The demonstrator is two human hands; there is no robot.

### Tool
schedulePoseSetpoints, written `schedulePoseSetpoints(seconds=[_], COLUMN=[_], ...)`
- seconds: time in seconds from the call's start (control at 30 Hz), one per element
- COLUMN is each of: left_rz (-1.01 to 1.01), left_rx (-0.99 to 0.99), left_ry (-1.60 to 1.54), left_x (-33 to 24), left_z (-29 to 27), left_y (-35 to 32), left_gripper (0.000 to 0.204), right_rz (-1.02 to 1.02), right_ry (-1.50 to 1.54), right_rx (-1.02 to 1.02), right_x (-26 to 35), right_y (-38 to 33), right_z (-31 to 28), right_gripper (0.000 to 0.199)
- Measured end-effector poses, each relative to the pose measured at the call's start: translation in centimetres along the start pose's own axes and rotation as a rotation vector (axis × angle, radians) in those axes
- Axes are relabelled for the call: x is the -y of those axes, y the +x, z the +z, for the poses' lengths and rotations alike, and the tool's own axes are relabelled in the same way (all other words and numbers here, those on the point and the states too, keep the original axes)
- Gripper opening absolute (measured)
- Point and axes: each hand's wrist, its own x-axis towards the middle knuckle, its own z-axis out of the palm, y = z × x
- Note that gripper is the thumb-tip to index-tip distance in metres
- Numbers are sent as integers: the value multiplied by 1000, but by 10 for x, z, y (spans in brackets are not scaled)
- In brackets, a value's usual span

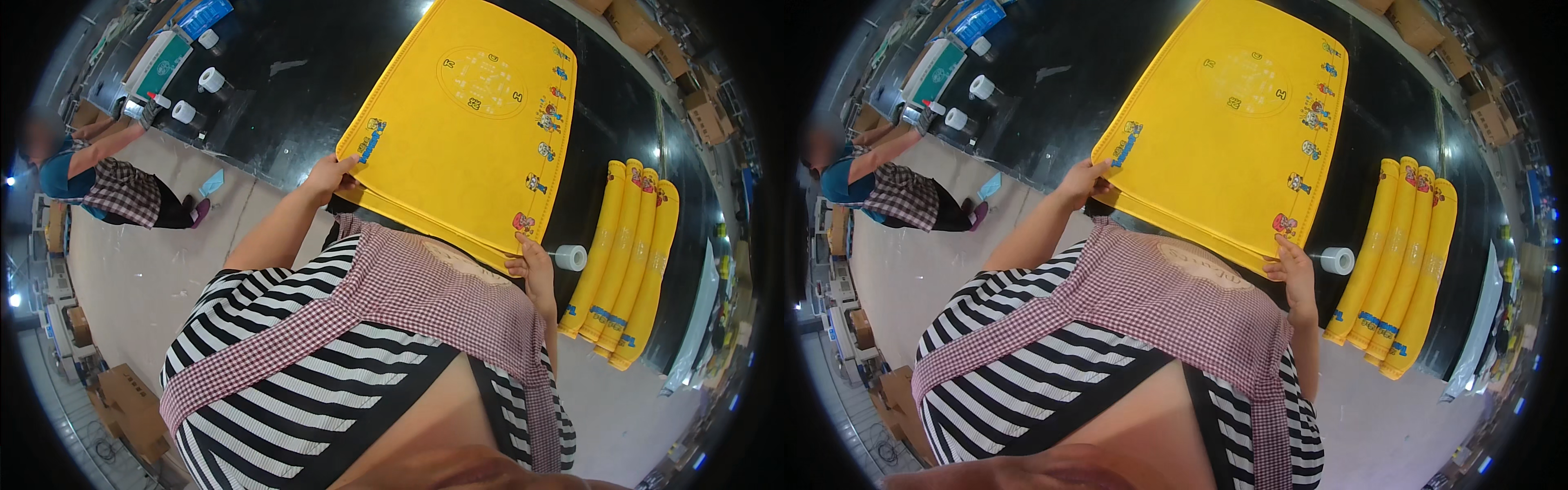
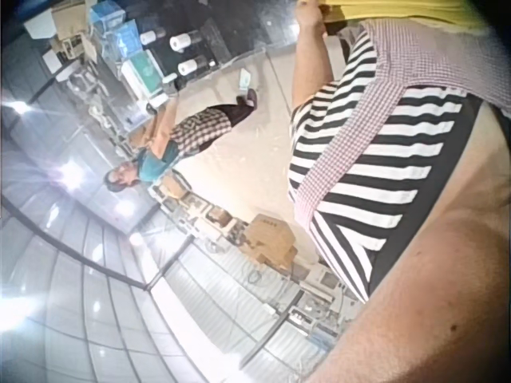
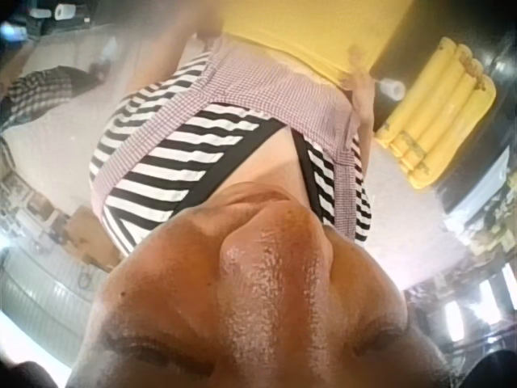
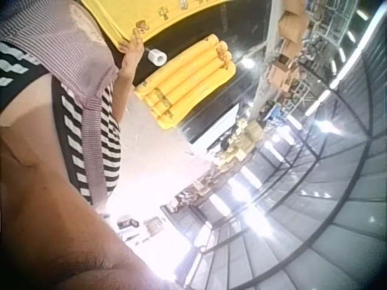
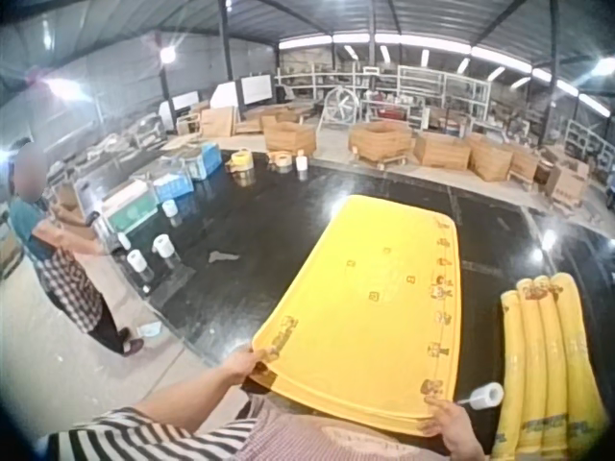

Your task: The person rolls a yellow mat with a black center on a table, secures it with tape, and stacks it with other rolled mats. They repeat this process for multiple mats, handling each one individually.

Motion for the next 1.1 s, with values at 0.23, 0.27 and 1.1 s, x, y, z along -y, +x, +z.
schedulePoseSetpoints(seconds=[0.23, 0.27, 1.1], left_rz=[14, 58, 2490], left_rx=[105, 209, -877], left_ry=[-233, -240, 537], left_x=[-21, -30, -415], left_z=[12, 7, 108], left_y=[5, 5, -127], left_gripper=[37, 36, 52], right_rz=[-205, -255, -1948], right_ry=[-160, -94, -983], right_rx=[-157, -153, -1327], right_x=[9, 17, 427], right_y=[7, 6, -92], right_z=[8, 9, 54], right_gripper=[33, 33, 127])
